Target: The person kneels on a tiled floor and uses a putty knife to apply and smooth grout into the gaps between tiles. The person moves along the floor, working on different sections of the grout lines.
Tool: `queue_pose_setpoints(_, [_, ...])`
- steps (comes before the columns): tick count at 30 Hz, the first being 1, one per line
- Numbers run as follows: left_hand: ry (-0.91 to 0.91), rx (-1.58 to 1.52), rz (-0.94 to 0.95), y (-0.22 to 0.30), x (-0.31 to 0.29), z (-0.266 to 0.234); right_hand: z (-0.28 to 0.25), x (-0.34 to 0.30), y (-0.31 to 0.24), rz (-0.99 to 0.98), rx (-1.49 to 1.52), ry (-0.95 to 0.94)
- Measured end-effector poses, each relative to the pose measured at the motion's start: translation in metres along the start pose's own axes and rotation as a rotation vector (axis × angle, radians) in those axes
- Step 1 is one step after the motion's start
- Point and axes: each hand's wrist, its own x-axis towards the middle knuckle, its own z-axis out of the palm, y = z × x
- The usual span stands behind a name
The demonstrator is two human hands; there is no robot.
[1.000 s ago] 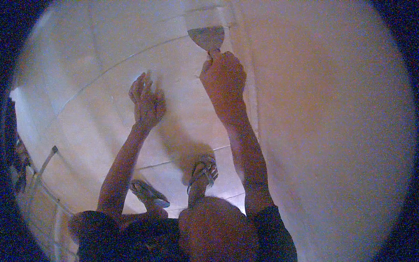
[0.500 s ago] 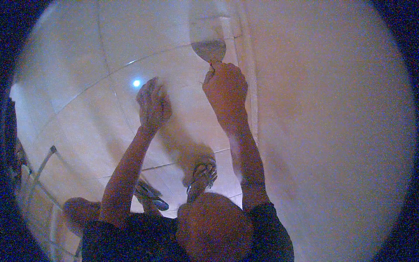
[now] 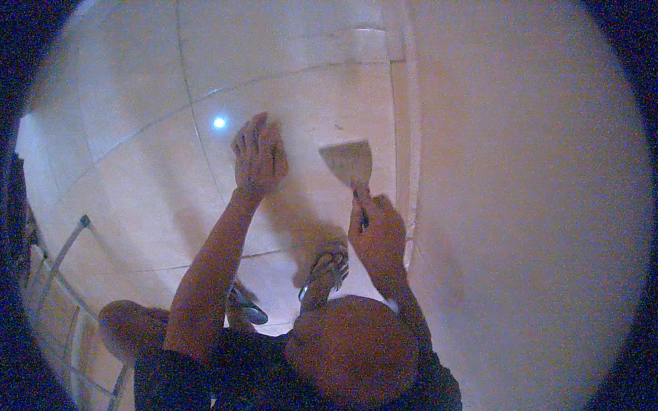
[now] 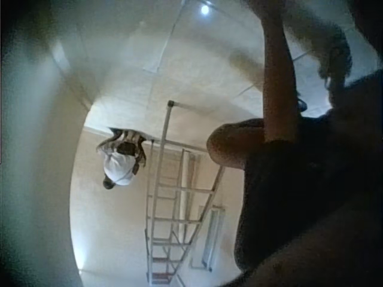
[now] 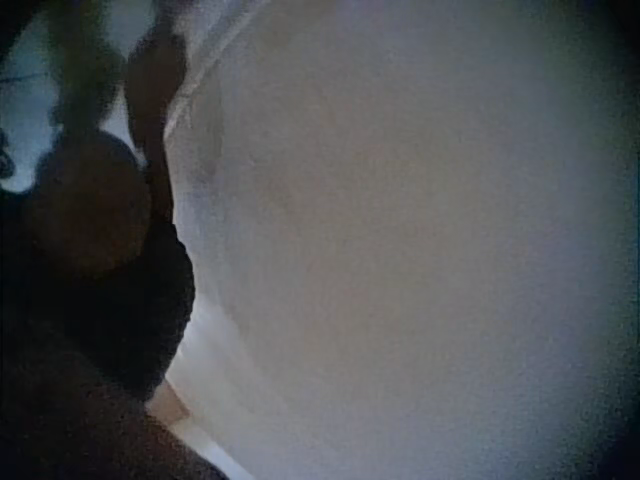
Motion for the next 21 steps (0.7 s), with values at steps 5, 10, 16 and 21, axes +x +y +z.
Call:
queue_pose_setpoints(5, [-0.04, 0.062, 0.001, 0.001, 0.005, 0.0, 0.037, -0.01, 0.003, 0.026, 0.0, -0.031])
queue_pose_setpoints(10, [-0.028, 0.069, -0.037, -0.001, 0.006, -0.006, 0.047, 0.065, -0.038, -0.041, -0.09, 0.072])
queue_pose_setpoints(16, [-0.025, 0.081, -0.017, 0.0, 0.009, -0.005, 0.02, 0.183, -0.053, -0.169, -0.136, 0.352])
queue_pose_setpoints(21, [-0.048, 0.061, -0.056, -0.003, 0.003, -0.006, -0.009, 0.111, -0.049, -0.155, -0.084, 0.216])
